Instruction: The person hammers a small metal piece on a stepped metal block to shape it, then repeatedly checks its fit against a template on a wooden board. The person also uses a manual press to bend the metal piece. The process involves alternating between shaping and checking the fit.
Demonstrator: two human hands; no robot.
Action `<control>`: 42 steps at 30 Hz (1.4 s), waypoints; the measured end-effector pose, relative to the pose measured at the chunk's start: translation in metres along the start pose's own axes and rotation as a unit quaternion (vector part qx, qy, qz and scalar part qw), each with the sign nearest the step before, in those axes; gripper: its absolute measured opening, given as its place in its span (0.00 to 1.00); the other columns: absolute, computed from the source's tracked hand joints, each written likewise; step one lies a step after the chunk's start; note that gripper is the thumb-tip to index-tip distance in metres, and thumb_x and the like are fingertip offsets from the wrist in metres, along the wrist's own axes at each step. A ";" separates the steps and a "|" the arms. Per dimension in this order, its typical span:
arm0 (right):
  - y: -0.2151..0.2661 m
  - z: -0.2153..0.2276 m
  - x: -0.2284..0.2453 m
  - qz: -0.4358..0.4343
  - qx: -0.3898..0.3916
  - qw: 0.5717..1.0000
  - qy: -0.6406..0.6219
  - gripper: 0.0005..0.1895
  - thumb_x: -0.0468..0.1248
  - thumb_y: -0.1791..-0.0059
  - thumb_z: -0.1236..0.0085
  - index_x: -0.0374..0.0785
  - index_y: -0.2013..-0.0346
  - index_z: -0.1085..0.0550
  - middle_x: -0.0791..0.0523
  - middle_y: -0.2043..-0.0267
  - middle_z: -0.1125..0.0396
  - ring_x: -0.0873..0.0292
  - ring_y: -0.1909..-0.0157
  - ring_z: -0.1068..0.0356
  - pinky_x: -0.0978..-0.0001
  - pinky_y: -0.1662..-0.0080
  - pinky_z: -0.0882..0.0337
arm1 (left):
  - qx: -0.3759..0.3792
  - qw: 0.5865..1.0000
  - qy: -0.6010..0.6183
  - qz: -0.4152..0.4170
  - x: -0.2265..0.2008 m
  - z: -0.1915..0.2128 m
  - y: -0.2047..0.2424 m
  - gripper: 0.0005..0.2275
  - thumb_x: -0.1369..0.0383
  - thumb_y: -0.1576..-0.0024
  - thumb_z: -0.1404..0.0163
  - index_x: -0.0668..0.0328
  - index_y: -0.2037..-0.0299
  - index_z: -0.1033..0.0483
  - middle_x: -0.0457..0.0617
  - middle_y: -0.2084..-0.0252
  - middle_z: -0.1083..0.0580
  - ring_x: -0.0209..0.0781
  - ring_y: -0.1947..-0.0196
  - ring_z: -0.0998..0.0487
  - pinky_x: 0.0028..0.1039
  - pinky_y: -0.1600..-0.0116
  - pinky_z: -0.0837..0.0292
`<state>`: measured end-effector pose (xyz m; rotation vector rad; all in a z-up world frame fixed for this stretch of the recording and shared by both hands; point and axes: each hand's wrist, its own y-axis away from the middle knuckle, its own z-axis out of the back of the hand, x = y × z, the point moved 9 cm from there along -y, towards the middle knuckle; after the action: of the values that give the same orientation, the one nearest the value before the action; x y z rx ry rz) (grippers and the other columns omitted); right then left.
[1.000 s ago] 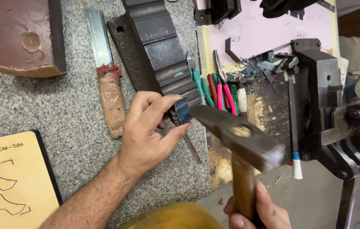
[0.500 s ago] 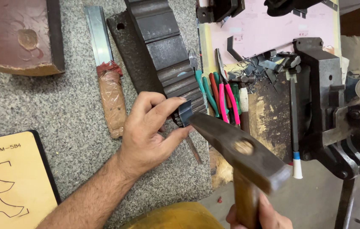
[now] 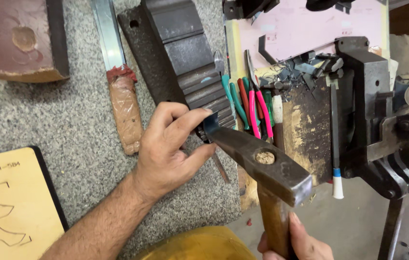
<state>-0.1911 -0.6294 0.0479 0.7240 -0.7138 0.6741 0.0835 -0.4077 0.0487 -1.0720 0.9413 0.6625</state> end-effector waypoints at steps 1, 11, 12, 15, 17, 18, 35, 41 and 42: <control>0.001 0.007 -0.014 -0.068 -0.045 0.996 -0.048 0.22 0.40 0.49 0.44 0.28 0.45 0.24 0.44 0.74 0.24 0.55 0.77 0.25 0.62 0.69 0.24 | -0.001 1.000 0.003 0.000 -0.001 0.000 -0.002 0.26 0.74 0.52 0.32 0.63 0.43 0.26 0.50 0.55 0.33 0.39 0.58 0.27 0.28 0.55 0.27; -0.007 0.019 -0.012 0.036 -0.041 0.997 -0.062 0.26 0.42 0.46 0.45 0.25 0.40 0.33 0.46 0.72 0.26 0.58 0.73 0.22 0.67 0.63 0.21 | 0.005 1.000 0.012 -0.008 0.002 -0.002 -0.002 0.24 0.71 0.47 0.32 0.61 0.41 0.27 0.49 0.55 0.36 0.36 0.58 0.29 0.24 0.55 0.26; -0.006 0.026 -0.037 -0.095 -0.096 0.983 -0.122 0.25 0.41 0.46 0.47 0.23 0.42 0.27 0.42 0.73 0.26 0.53 0.75 0.22 0.63 0.63 0.21 | 0.006 1.000 0.010 -0.003 0.002 -0.003 -0.001 0.24 0.71 0.47 0.32 0.61 0.42 0.27 0.49 0.55 0.36 0.35 0.59 0.30 0.24 0.57 0.27; -0.001 0.021 -0.018 -0.056 0.003 0.998 0.032 0.29 0.35 0.55 0.39 0.30 0.39 0.28 0.45 0.73 0.26 0.57 0.75 0.22 0.67 0.65 0.23 | 0.006 1.000 0.001 0.009 0.003 -0.003 0.004 0.24 0.71 0.48 0.31 0.61 0.42 0.26 0.48 0.55 0.36 0.34 0.61 0.31 0.24 0.59 0.29; 0.004 0.008 0.023 0.152 0.073 0.986 -0.002 0.34 0.37 0.50 0.38 0.32 0.33 0.41 0.47 0.69 0.26 0.60 0.69 0.23 0.71 0.63 0.22 | 0.008 1.000 -0.005 0.002 0.001 -0.003 0.003 0.24 0.71 0.48 0.31 0.61 0.42 0.26 0.48 0.55 0.36 0.35 0.59 0.30 0.24 0.58 0.29; 0.009 0.000 0.043 0.257 0.108 0.960 -0.021 0.37 0.38 0.47 0.37 0.34 0.30 0.47 0.49 0.67 0.26 0.62 0.66 0.23 0.73 0.62 0.22 | 0.008 1.000 0.004 0.001 0.001 -0.002 0.001 0.24 0.71 0.48 0.31 0.61 0.42 0.27 0.48 0.55 0.35 0.35 0.59 0.30 0.24 0.57 0.28; 0.009 -0.005 0.058 0.225 0.083 0.971 -0.013 0.36 0.37 0.50 0.37 0.35 0.30 0.40 0.53 0.67 0.23 0.68 0.70 0.24 0.77 0.61 0.23 | -0.012 1.000 0.025 0.009 -0.009 0.005 -0.010 0.23 0.72 0.50 0.31 0.62 0.45 0.25 0.49 0.55 0.33 0.39 0.59 0.26 0.24 0.58 0.26; 0.018 0.012 0.007 0.082 0.056 0.993 0.055 0.38 0.37 0.56 0.30 0.34 0.31 0.30 0.51 0.69 0.25 0.62 0.69 0.25 0.71 0.65 0.24 | 0.017 0.999 -0.012 -0.028 -0.049 0.053 0.015 0.21 0.72 0.50 0.34 0.61 0.47 0.24 0.51 0.54 0.21 0.44 0.55 0.18 0.31 0.49 0.23; 0.015 0.005 0.002 0.111 0.068 0.984 0.121 0.39 0.39 0.58 0.29 0.36 0.33 0.29 0.54 0.69 0.26 0.63 0.69 0.23 0.72 0.65 0.23 | 0.032 0.999 -0.044 0.003 -0.049 0.067 0.023 0.21 0.71 0.51 0.35 0.62 0.47 0.23 0.51 0.57 0.21 0.44 0.59 0.19 0.31 0.52 0.23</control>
<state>-0.2028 -0.6235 0.0574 0.6791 -0.5319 1.0045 0.0625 -0.3377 0.0945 -0.9762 0.8851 0.6753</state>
